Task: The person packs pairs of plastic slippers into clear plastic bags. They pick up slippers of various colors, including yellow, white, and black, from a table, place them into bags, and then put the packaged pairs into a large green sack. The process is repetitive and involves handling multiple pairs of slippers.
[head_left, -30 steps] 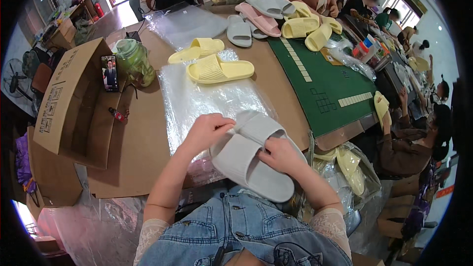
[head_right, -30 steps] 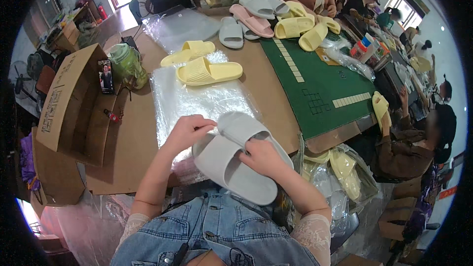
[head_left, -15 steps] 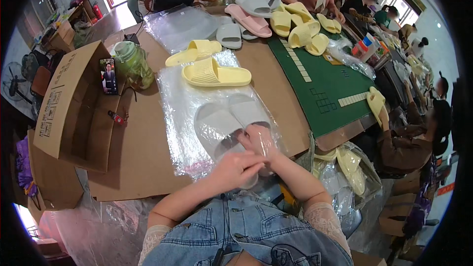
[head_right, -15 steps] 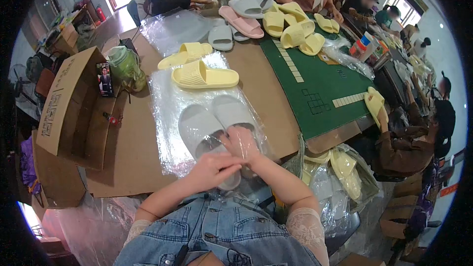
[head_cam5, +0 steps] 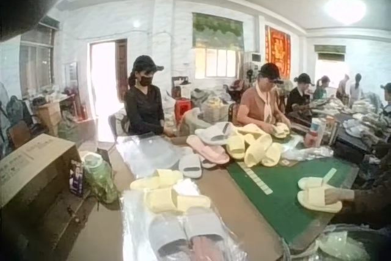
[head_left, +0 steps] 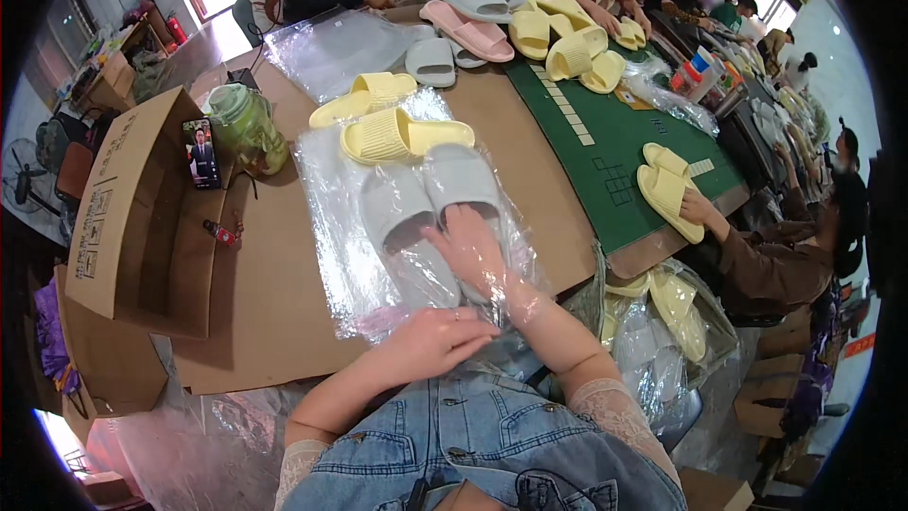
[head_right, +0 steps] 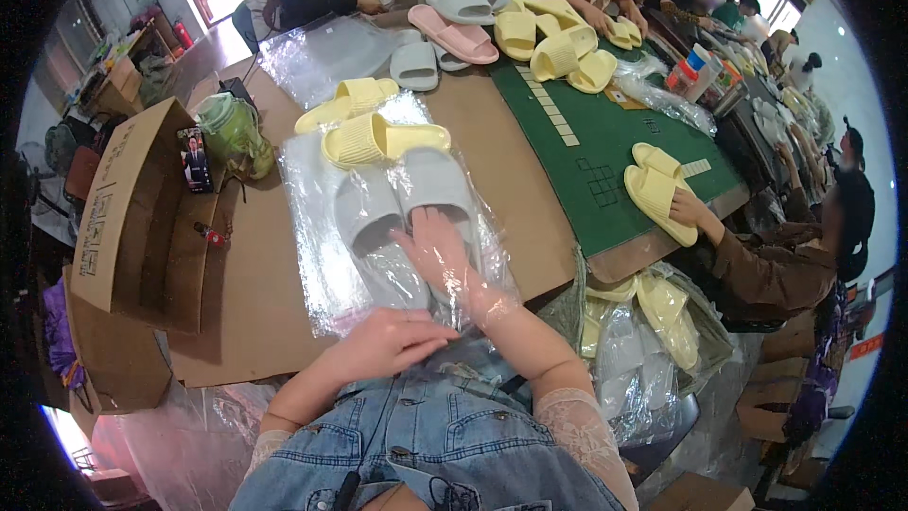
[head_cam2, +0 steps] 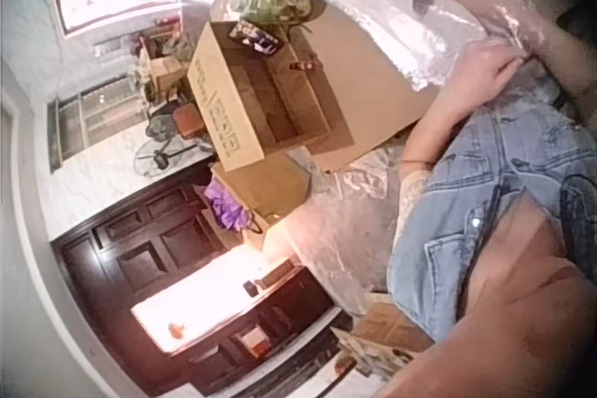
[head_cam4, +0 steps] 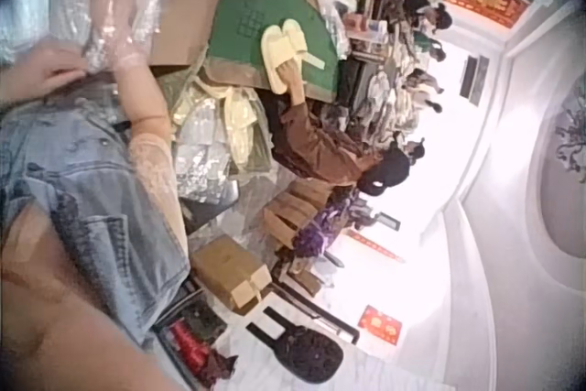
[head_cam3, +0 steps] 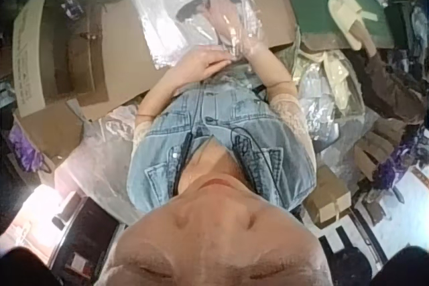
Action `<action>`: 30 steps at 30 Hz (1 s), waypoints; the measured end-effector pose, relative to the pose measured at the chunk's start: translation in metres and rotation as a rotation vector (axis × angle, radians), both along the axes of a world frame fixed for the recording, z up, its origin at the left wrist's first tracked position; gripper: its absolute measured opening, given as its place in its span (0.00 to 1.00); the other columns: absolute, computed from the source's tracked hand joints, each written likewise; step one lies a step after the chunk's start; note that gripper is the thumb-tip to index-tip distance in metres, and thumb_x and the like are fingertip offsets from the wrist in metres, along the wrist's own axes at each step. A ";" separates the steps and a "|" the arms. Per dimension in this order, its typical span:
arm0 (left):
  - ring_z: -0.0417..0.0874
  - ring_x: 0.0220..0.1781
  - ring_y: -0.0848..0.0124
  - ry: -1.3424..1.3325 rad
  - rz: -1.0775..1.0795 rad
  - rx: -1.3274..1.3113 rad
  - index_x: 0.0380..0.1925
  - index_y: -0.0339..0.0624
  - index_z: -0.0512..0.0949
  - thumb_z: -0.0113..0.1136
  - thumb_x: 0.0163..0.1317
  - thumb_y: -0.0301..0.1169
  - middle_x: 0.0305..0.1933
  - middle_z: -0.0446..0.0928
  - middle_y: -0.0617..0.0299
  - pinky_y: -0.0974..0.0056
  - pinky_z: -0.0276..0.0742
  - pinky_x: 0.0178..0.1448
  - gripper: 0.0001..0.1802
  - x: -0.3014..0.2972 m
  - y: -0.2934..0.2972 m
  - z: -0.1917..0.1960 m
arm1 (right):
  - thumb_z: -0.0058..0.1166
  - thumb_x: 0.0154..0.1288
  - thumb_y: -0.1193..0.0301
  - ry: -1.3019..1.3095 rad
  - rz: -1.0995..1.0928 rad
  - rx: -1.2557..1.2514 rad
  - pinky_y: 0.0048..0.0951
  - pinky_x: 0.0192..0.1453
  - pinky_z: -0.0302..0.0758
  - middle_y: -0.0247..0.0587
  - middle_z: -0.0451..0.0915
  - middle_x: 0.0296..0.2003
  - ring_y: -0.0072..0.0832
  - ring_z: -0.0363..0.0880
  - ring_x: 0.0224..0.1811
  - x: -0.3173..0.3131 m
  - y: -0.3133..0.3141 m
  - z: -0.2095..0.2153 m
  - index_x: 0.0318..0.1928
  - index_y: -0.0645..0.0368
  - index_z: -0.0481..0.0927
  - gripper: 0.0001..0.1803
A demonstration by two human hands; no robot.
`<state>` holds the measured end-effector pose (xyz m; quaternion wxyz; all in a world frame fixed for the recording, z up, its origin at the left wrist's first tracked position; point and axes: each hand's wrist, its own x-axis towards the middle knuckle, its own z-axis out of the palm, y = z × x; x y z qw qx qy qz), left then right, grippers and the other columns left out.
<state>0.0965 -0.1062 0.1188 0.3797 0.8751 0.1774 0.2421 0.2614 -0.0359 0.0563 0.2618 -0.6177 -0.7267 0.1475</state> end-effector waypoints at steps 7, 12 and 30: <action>0.81 0.31 0.63 0.064 0.081 -0.164 0.41 0.43 0.86 0.69 0.58 0.34 0.31 0.80 0.57 0.63 0.77 0.37 0.12 -0.030 0.027 0.010 | 0.60 0.62 0.68 0.283 0.216 -0.260 0.44 0.68 0.67 0.58 0.69 0.60 0.54 0.66 0.66 0.050 -0.087 -0.026 0.67 0.63 0.64 0.35; 0.82 0.34 0.64 -0.026 0.489 -0.064 0.39 0.44 0.86 0.71 0.55 0.34 0.31 0.79 0.59 0.63 0.77 0.36 0.12 -0.039 0.059 -0.011 | 0.64 0.58 0.74 0.056 0.372 -0.069 0.48 0.72 0.65 0.52 0.59 0.72 0.56 0.62 0.70 0.062 -0.122 0.037 0.68 0.53 0.69 0.36; 0.75 0.30 0.75 -0.264 0.695 -0.112 0.41 0.40 0.84 0.66 0.55 0.20 0.31 0.74 0.63 0.70 0.73 0.36 0.13 -0.040 0.074 -0.077 | 0.61 0.62 0.45 0.022 -0.116 -0.148 0.40 0.32 0.77 0.49 0.81 0.24 0.43 0.84 0.29 0.042 -0.057 0.030 0.34 0.64 0.80 0.29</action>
